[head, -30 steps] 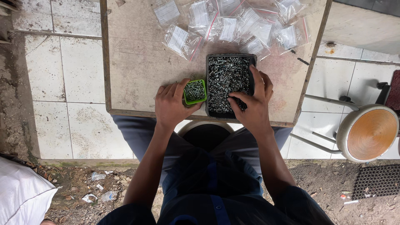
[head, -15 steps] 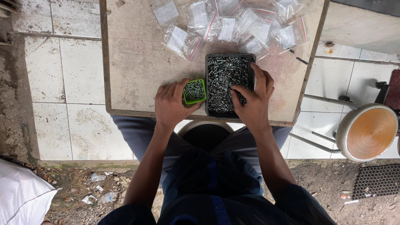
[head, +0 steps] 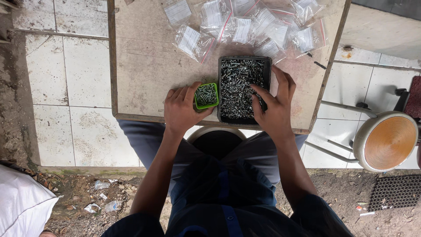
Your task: The person sits at a table and sorts small metal screws from a black tray into a small green container using their hands. Several empty plastic bags are visible on the table.
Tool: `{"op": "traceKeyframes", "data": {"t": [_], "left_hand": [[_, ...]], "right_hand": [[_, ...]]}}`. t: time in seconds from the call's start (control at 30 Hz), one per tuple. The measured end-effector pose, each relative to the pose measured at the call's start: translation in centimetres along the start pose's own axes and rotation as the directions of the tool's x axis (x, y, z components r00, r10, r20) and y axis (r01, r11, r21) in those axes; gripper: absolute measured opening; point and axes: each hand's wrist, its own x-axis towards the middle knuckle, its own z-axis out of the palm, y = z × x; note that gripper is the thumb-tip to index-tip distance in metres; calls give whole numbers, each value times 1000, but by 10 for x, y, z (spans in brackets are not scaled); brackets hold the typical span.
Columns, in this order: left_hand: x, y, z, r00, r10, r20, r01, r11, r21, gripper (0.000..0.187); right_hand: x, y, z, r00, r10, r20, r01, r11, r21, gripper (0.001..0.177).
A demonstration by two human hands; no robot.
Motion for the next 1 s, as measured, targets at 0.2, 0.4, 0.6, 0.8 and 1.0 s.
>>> {"op": "traceKeyframes", "data": {"t": [0.2, 0.4, 0.6, 0.8, 1.0], "left_hand": [[3, 3, -4, 1000, 3, 2, -3, 1000, -17, 73], [1, 1, 0, 1000, -3, -11, 3, 1000, 0, 74], [3, 3, -2, 1000, 1, -13, -1, 1000, -8, 73], [2, 3, -2, 1000, 2, -11, -2, 1000, -11, 73], [5, 5, -5, 1000, -7, -11, 6, 999, -33, 71]], "right_hand": [[-7, 12, 7, 999, 9, -30, -6, 996, 94, 35], [13, -1, 12, 989, -77, 126, 95, 985, -146, 52], [8, 9, 10, 979, -124, 164, 111, 990, 86, 41], [7, 18, 2, 994, 7, 108, -44, 937, 346, 44], [15, 10, 17, 993, -2, 118, 1, 1000, 10, 58]]}}
